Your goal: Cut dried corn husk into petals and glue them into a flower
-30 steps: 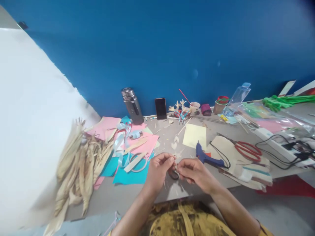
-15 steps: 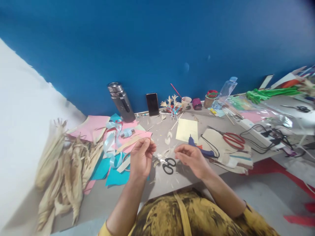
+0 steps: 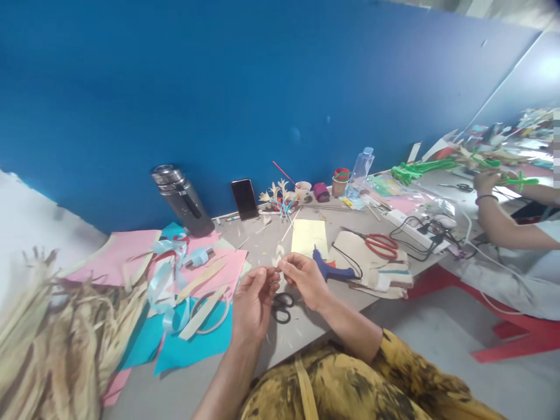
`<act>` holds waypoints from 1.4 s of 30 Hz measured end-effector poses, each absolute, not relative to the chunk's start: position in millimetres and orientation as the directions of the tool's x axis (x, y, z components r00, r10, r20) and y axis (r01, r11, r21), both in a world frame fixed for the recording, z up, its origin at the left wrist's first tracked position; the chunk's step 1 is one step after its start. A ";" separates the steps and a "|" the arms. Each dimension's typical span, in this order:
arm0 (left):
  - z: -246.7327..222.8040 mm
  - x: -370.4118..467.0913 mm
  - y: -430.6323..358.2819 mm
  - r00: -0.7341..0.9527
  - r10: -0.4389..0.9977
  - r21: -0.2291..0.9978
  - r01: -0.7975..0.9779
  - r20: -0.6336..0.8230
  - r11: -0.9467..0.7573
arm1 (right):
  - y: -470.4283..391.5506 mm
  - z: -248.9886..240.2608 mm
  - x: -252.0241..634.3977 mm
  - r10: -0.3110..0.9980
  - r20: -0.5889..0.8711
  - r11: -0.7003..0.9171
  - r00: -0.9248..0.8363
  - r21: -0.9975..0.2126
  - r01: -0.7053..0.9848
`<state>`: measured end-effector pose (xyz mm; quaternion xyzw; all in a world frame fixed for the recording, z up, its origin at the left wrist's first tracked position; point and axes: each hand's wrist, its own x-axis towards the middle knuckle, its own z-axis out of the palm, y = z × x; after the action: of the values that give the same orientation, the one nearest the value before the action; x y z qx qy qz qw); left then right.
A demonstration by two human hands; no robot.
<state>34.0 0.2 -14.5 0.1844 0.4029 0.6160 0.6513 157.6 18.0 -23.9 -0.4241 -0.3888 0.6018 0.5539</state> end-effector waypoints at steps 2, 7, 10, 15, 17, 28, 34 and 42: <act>-15.9 34.8 -0.3 -0.081 0.954 0.747 -0.642 -0.289 0.172 | 17.7 -23.4 157.6 0.996 -0.074 -0.087 -0.052 -0.944 -0.320; -19.3 38.1 -1.0 -0.082 0.958 0.774 -0.609 -0.276 0.170 | 15.9 -21.8 158.3 0.996 -0.058 -0.076 -0.071 -0.956 -0.282; -20.4 39.5 -2.1 -0.074 0.964 0.794 -0.585 -0.254 0.165 | 15.5 -23.2 159.0 0.997 -0.044 -0.059 -0.065 -0.968 -0.242; -19.9 40.2 -5.1 -0.078 0.974 0.823 -0.551 -0.212 0.135 | 15.0 -28.5 158.7 0.995 -0.026 -0.045 -0.093 -0.977 -0.207; -18.8 39.9 -6.1 -0.081 0.976 0.828 -0.546 -0.201 0.126 | 14.4 -30.0 158.2 0.993 -0.011 -0.036 -0.118 -0.977 -0.212; -16.3 36.5 -2.7 -0.058 0.979 0.834 -0.535 -0.194 0.134 | 17.1 -29.5 155.5 0.988 0.013 -0.020 -0.156 -0.978 -0.208; -13.7 24.4 3.0 0.064 0.982 0.874 -0.449 -0.177 0.187 | 20.0 -18.2 167.5 0.960 0.067 0.041 -0.271 -0.994 -0.102; -18.4 13.7 7.7 0.176 0.968 0.935 -0.274 -0.180 0.224 | 34.7 -12.6 179.6 0.906 -0.006 0.047 -0.424 -0.992 0.115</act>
<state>13.7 7.7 -18.4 0.4025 0.4310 0.4756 0.6527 179.6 34.7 -12.6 -0.4042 -0.6315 0.5594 0.3533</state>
